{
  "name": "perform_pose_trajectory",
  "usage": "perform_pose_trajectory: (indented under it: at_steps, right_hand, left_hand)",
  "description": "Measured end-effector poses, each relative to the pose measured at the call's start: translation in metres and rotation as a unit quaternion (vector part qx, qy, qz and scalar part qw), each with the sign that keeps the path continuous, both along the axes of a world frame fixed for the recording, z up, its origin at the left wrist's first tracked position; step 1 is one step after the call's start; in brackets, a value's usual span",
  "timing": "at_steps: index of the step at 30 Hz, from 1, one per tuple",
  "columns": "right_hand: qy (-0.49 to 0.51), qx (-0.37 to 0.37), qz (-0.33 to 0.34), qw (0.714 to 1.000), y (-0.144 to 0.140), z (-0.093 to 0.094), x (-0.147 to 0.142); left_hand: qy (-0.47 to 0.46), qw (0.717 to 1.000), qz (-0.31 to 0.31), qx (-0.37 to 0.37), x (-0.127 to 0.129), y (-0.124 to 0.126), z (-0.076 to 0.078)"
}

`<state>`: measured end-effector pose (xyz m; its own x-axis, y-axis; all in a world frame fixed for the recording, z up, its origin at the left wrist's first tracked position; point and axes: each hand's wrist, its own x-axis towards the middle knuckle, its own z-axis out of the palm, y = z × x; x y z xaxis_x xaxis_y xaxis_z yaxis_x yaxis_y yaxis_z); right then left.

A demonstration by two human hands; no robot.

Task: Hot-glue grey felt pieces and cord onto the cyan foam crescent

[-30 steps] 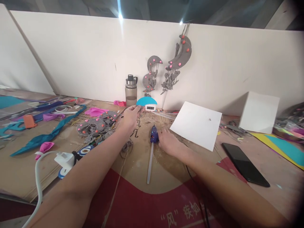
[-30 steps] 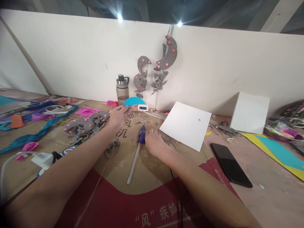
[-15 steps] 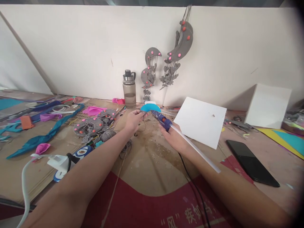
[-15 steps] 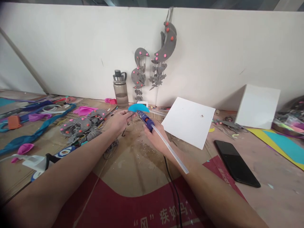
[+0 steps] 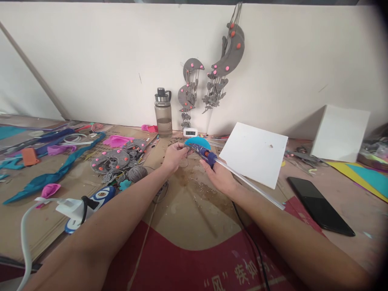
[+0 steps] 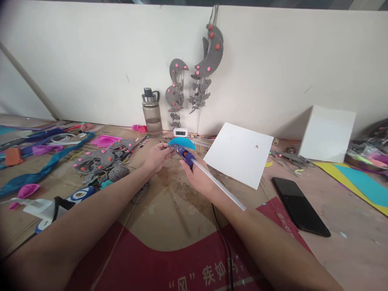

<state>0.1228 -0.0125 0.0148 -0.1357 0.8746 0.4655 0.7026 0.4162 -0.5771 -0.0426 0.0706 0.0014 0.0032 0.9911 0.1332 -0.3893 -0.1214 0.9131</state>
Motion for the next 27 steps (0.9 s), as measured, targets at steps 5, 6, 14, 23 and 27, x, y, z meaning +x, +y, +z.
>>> perform_pose_trajectory:
  at_steps: [5,6,14,23,27]
  right_hand:
    - [-0.021,-0.006,-0.014,1.000,0.0013,-0.0035,0.0004]
    - [-0.024,-0.006,-0.016,1.000,0.0014,-0.0040,0.0004]
    - [-0.038,0.001,-0.019,0.999,0.0014,-0.0052,-0.0005]
    - [-0.045,0.012,-0.026,0.999,0.0027,-0.0089,-0.0001]
    - [-0.049,0.021,-0.027,0.998,0.0022,-0.0085,-0.0005]
  left_hand:
    - [0.029,1.000,-0.002,-0.003,0.0009,0.0012,-0.0038]
    - [0.037,0.999,-0.002,-0.003,0.0011,0.0014,-0.0044]
    - [0.045,0.999,-0.008,0.001,0.0029,0.0015,-0.0057]
    - [0.087,0.996,0.002,0.010,0.0023,0.0013,-0.0079]
    - [0.123,0.992,0.018,0.026,0.0008,0.0016,-0.0092]
